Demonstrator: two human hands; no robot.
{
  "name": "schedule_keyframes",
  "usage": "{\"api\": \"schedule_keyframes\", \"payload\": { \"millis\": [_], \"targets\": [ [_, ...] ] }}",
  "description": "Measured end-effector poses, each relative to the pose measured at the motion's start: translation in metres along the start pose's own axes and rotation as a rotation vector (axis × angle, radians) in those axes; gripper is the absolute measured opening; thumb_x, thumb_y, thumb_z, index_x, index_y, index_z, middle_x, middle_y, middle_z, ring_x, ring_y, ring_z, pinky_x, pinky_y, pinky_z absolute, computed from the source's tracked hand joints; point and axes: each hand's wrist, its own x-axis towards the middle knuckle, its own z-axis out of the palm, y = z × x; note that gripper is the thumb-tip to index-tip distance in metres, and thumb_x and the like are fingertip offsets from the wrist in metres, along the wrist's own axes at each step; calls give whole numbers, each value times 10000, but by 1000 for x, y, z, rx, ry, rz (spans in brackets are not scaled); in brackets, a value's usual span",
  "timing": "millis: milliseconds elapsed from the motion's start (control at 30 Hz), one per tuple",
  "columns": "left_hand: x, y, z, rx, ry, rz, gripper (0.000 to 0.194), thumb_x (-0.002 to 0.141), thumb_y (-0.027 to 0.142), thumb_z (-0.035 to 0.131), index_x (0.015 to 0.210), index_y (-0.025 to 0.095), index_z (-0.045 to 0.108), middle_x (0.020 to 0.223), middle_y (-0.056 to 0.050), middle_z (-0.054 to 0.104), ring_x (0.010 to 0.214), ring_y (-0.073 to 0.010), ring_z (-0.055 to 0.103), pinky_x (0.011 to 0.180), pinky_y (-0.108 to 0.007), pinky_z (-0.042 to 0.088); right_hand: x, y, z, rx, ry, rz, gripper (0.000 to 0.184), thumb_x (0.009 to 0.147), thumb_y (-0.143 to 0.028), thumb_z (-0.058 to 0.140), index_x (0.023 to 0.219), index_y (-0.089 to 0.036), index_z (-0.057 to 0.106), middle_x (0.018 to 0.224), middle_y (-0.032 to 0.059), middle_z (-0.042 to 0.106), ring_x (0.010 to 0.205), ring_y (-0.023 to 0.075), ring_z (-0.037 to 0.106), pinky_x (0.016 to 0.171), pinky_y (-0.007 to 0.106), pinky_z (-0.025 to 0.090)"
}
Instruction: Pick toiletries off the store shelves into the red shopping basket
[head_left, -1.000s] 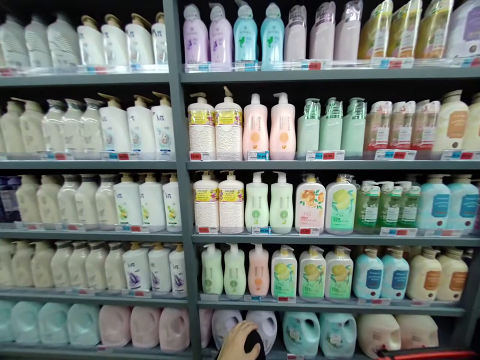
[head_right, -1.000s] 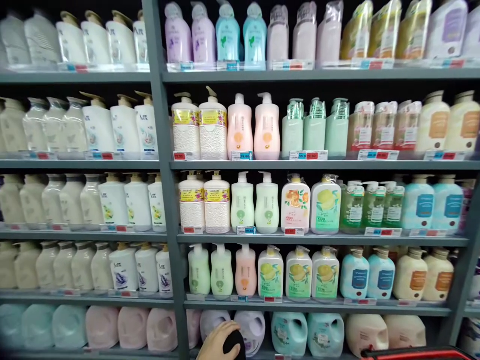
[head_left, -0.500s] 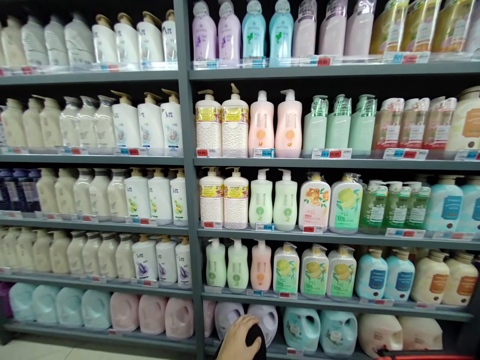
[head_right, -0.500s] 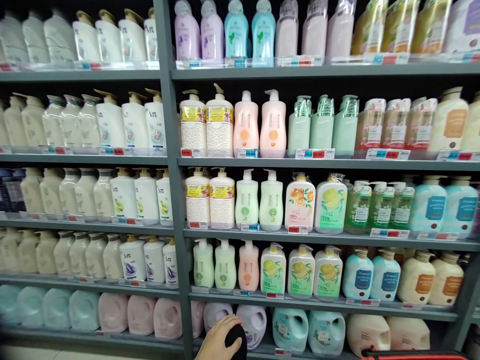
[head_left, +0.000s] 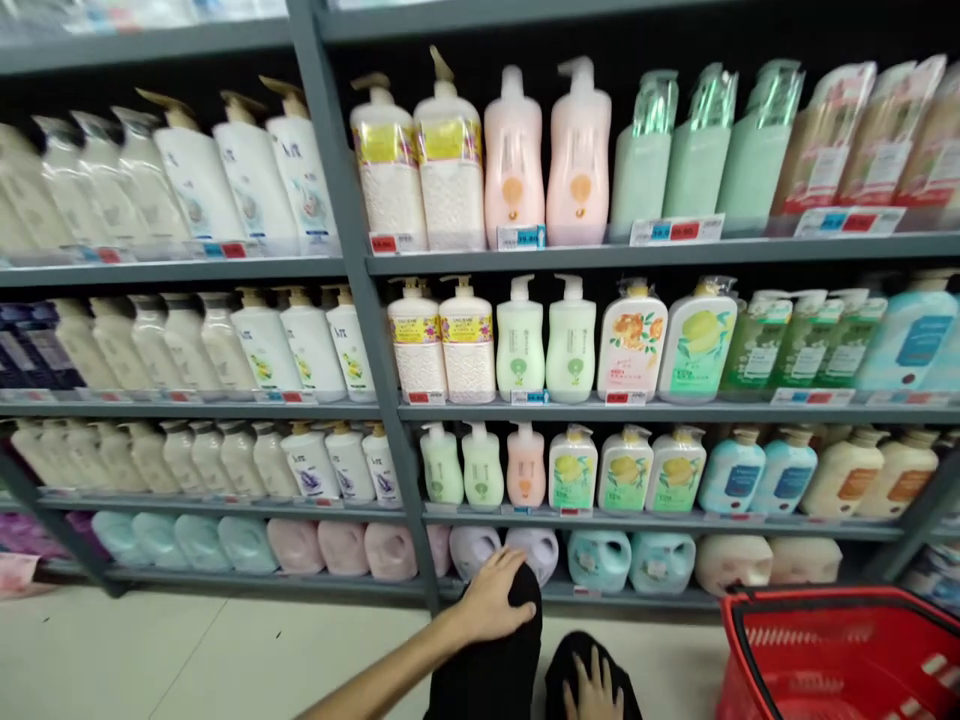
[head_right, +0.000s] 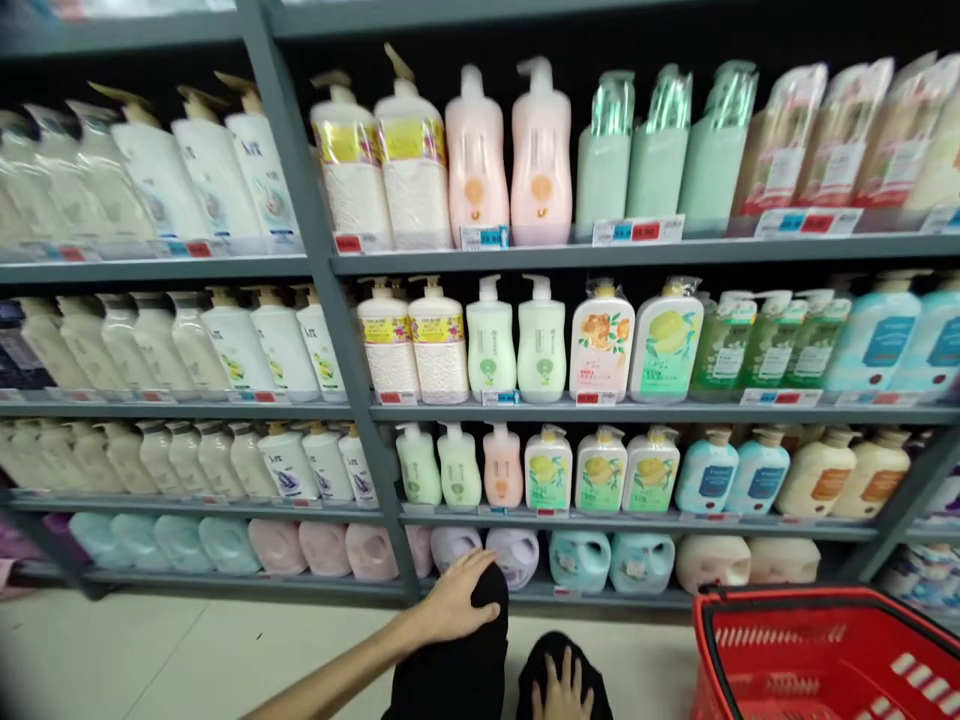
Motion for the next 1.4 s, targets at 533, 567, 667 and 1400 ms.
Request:
{"api": "schedule_keyframes", "payload": {
  "millis": [533, 567, 667, 1400],
  "targets": [
    [3, -27, -20, 13, -244, 211, 995, 859, 505, 808, 1693, 174, 377, 1809, -196, 309, 1707, -402, 218, 1381, -625, 240, -76, 157, -172, -291, 270, 606, 698, 1124, -569, 375, 1237, 22, 730, 962, 334, 754, 972, 466, 770, 809, 517, 558],
    [5, -28, -21, 17, -247, 221, 981, 863, 512, 806, 1686, 178, 390, 1803, -194, 326, 1704, -399, 235, 1380, -621, 249, -74, 154, -171, -305, 204, 631, 685, 1132, -568, 365, 1189, -2, 746, 916, 309, 753, 918, 441, 778, 783, 487, 549],
    [9, -27, -21, 48, -266, 228, 942, 882, 522, 785, 1672, 176, 406, 1795, -196, 343, 1697, -398, 260, 1379, -615, 256, -70, 136, -170, -361, 150, 559, 628, 1157, -524, 355, 1205, -12, 714, 956, 288, 759, 943, 391, 787, 789, 421, 523],
    [33, -18, 2, -84, -70, 249, 599, 963, 471, 706, 1491, 199, 630, 1600, -125, 626, 1563, -341, 483, 1344, -547, 337, -100, 62, -133, -306, -41, 439, 770, 1116, -679, 240, 1529, -79, 490, 1008, 269, 787, 908, 415, 803, 805, 501, 584]
  ]
}}
